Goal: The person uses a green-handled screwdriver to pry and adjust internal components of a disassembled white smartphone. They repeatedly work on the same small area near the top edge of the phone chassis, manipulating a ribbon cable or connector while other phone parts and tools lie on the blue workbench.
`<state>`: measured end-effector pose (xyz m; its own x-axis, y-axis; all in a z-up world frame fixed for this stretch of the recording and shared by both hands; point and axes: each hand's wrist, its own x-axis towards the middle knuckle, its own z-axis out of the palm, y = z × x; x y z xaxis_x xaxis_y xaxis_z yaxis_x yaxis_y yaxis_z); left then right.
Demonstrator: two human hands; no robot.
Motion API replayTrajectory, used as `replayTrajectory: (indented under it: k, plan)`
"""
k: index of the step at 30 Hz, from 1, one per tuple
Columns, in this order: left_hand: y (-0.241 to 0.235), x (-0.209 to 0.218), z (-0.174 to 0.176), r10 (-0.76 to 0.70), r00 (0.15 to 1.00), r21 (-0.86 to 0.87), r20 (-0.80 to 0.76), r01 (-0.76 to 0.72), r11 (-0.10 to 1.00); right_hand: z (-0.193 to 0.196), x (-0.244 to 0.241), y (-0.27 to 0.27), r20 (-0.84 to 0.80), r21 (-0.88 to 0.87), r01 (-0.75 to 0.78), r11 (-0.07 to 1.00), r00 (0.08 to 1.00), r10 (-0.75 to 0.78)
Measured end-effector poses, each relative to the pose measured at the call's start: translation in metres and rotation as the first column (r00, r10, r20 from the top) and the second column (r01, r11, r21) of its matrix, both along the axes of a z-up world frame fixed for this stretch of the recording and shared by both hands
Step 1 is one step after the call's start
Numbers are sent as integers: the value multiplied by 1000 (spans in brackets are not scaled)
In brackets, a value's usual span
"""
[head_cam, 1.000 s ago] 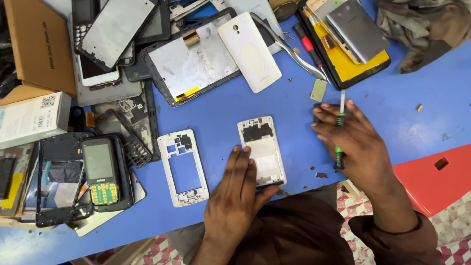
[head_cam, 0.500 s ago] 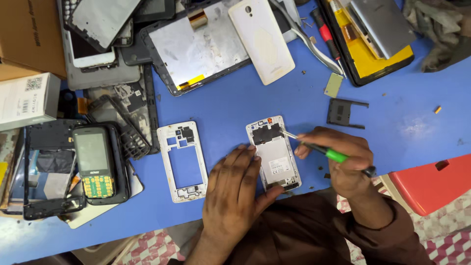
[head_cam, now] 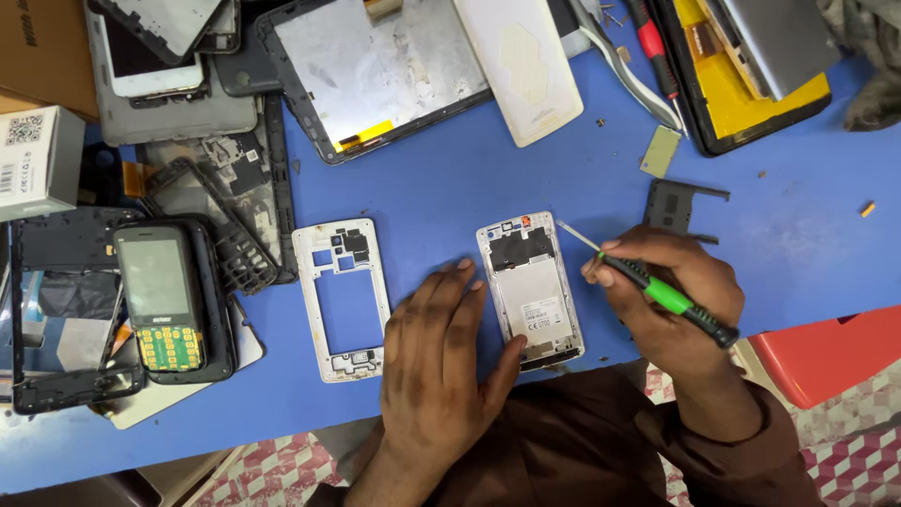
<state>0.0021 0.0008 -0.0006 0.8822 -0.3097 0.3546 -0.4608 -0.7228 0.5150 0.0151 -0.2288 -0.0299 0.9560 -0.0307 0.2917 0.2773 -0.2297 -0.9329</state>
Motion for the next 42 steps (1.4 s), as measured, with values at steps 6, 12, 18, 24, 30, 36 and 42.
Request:
replayTrajectory:
  k: [6, 12, 18, 24, 30, 36, 42]
  plan:
    - [-1, -1, -2, 20, 1000, 12, -9, -20, 1000, -6, 1, -8, 67, -54, -44, 998, 997, 47]
    - [-1, -2, -3, 34, 999, 30, -5, -34, 999, -11, -1, -9, 32, 45, -43, 998, 999, 41]
    - [-1, -1, -1, 29, 1000, 40, 7, -30, 999, -7, -1, -3, -75, 125, -32, 992, 996, 42]
    - [-1, 0, 1, 24, 1000, 44, 21, -25, 999, 2, 5, 1, 45, -122, -26, 992, 999, 31]
    - [0, 0, 2, 30, 999, 68, 13, -31, 997, 8, 3, 2, 19, -69, -29, 997, 999, 30]
    - [-1, -1, 1, 36, 999, 73, 22, -37, 997, -4, 5, 4, 36, 167, -52, 985, 998, 47]
    - [0, -2, -1, 17, 999, 61, 43, -20, 998, -8, 1, -2, -28, 273, -42, 961, 998, 52]
